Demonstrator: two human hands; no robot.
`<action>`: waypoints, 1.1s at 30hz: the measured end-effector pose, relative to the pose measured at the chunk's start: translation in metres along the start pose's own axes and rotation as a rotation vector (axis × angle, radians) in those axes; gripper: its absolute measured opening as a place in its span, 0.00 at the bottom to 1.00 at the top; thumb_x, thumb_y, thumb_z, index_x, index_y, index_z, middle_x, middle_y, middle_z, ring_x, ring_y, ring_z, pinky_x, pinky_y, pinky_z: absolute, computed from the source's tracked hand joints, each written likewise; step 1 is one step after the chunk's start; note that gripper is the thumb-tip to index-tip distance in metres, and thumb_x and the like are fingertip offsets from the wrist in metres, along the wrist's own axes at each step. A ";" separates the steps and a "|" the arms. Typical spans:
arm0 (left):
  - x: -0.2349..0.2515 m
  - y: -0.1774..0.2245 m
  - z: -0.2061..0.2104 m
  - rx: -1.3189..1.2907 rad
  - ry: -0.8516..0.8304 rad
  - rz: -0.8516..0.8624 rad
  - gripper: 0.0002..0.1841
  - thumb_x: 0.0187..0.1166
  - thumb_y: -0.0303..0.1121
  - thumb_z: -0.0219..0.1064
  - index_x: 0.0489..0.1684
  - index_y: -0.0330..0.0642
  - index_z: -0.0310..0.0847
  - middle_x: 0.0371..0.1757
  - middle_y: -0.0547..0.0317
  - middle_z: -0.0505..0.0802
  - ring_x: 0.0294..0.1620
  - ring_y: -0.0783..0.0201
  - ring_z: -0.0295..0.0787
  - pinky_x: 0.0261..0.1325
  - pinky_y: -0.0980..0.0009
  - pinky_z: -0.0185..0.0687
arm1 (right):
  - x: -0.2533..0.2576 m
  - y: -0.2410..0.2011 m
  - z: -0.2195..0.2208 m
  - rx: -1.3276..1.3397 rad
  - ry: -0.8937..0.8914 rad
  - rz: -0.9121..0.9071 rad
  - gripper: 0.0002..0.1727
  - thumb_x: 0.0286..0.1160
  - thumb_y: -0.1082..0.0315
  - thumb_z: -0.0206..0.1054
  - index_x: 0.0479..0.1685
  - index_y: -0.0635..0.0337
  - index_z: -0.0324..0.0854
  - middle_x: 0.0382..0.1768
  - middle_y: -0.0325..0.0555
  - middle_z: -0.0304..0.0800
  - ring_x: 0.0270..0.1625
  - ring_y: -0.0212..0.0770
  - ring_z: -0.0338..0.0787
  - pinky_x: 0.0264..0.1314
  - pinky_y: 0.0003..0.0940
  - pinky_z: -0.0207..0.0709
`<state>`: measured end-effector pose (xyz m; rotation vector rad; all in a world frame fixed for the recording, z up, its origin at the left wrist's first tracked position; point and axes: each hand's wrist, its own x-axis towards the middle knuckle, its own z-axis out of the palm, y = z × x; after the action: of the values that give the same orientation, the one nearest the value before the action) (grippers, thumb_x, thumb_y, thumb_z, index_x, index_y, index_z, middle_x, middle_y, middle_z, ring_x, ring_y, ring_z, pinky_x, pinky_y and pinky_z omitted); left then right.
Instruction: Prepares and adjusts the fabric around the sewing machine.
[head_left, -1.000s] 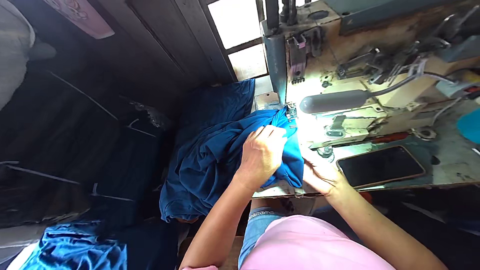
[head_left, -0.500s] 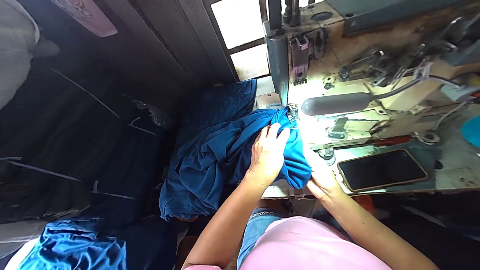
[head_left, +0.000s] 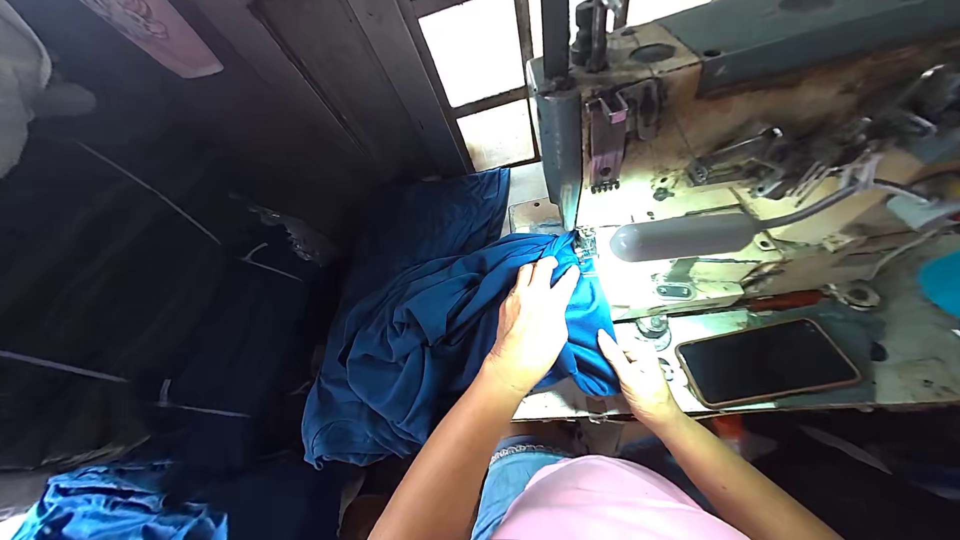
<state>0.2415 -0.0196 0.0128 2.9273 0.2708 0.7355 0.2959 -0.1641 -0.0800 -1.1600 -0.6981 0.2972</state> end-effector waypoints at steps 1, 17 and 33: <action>0.002 -0.003 -0.003 -0.015 -0.025 0.012 0.22 0.76 0.20 0.60 0.64 0.50 0.91 0.66 0.43 0.88 0.67 0.43 0.85 0.57 0.52 0.87 | -0.002 0.000 -0.002 0.034 -0.012 0.028 0.19 0.86 0.74 0.55 0.24 0.52 0.84 0.24 0.25 0.89 0.33 0.19 0.88 0.41 0.18 0.83; 0.020 -0.016 -0.016 0.009 0.091 0.290 0.10 0.71 0.19 0.66 0.43 0.38 0.92 0.58 0.46 0.94 0.66 0.44 0.88 0.60 0.49 0.84 | 0.013 0.000 -0.009 0.023 -0.160 -0.018 0.12 0.82 0.71 0.62 0.35 0.55 0.92 0.33 0.26 0.94 0.39 0.18 0.90 0.47 0.18 0.85; 0.014 -0.005 -0.008 0.107 -0.098 0.036 0.22 0.85 0.47 0.59 0.67 0.47 0.88 0.68 0.34 0.88 0.72 0.39 0.85 0.71 0.44 0.79 | 0.009 0.002 -0.020 -0.081 -0.152 -0.085 0.20 0.84 0.69 0.60 0.17 0.56 0.80 0.22 0.25 0.82 0.32 0.14 0.81 0.39 0.13 0.74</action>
<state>0.2486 -0.0110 0.0256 3.0653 0.2563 0.5982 0.3156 -0.1728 -0.0828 -1.1896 -0.8976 0.2891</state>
